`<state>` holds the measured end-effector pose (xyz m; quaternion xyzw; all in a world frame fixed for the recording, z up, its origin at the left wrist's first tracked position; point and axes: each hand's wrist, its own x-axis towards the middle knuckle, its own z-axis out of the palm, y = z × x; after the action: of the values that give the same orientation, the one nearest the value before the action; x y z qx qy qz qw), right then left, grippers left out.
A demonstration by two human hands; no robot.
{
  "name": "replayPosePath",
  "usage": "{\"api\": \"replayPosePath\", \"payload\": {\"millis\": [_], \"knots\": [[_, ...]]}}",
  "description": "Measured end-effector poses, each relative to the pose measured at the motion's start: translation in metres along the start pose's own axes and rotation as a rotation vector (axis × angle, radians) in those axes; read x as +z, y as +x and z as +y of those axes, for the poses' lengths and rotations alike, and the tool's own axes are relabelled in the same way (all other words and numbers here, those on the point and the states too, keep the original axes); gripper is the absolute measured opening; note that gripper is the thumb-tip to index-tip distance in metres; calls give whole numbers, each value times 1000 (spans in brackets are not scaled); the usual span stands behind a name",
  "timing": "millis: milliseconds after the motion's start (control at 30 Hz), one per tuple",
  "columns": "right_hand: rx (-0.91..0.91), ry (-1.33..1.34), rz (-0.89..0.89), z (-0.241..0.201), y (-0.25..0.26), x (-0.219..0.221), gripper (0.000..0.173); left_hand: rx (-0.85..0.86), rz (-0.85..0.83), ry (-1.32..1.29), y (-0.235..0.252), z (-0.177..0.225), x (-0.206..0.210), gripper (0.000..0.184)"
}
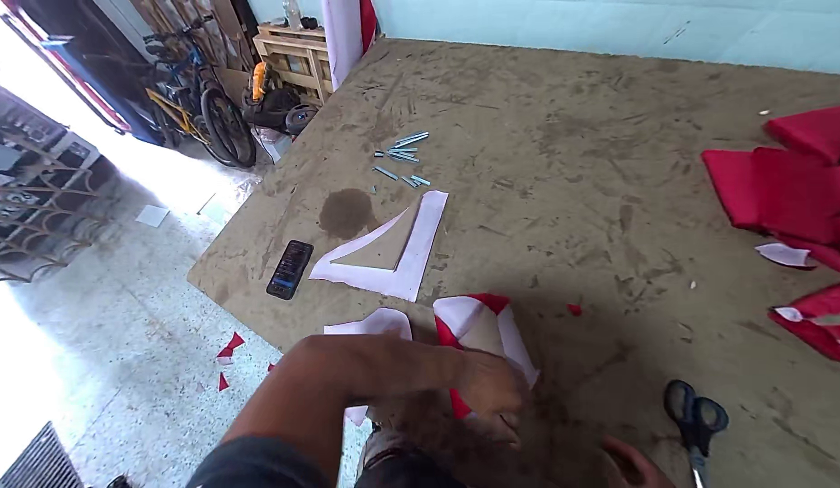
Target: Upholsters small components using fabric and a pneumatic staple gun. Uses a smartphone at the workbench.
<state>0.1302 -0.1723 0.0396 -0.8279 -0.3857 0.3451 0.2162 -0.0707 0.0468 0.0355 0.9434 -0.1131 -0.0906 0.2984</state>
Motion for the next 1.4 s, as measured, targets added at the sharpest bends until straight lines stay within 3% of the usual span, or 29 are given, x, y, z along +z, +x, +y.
{"api": "replayPosePath", "payload": {"millis": [67, 133, 233, 333, 467, 567, 700, 800, 900, 1033, 1167, 1400], "knots": [[-39, 103, 6, -20, 13, 33, 53, -7, 60, -21, -20, 11, 6, 36], [-103, 148, 89, -28, 28, 59, 60, -19, 271, -46, -28, 16, 19, 33], [-64, -62, 63, -57, 46, 59, 47, -289, 548, -119, -31, 20, 21, 34], [-18, -130, -9, -70, 53, 50, 23, -687, 425, -188, -24, 21, 14, 37], [10, -5, -6, -55, 53, 46, 27, -918, 235, -155, -8, 20, 11, 36], [-67, -107, 5, -55, 57, 50, 48, -949, 204, -202, 0, 15, 2, 34], [-99, -160, -88, -68, 66, 48, 22, -978, 186, -243, 6, 14, -2, 31], [6, 116, -203, -64, 68, 40, 21, -1000, 184, -246, 9, 13, -4, 31], [209, 529, -363, -45, 64, 41, 34, -992, 215, -233, 10, 13, 2, 30], [247, 419, -561, -39, 66, 42, 34, -996, 280, -203, 11, 13, 10, 29], [195, 452, -564, -30, 71, 46, 26, -1058, 261, -181, 22, 14, 4, 28], [37, 523, -525, -23, 75, 54, 28, -1072, 271, -138, 24, 5, 18, 23]]}}
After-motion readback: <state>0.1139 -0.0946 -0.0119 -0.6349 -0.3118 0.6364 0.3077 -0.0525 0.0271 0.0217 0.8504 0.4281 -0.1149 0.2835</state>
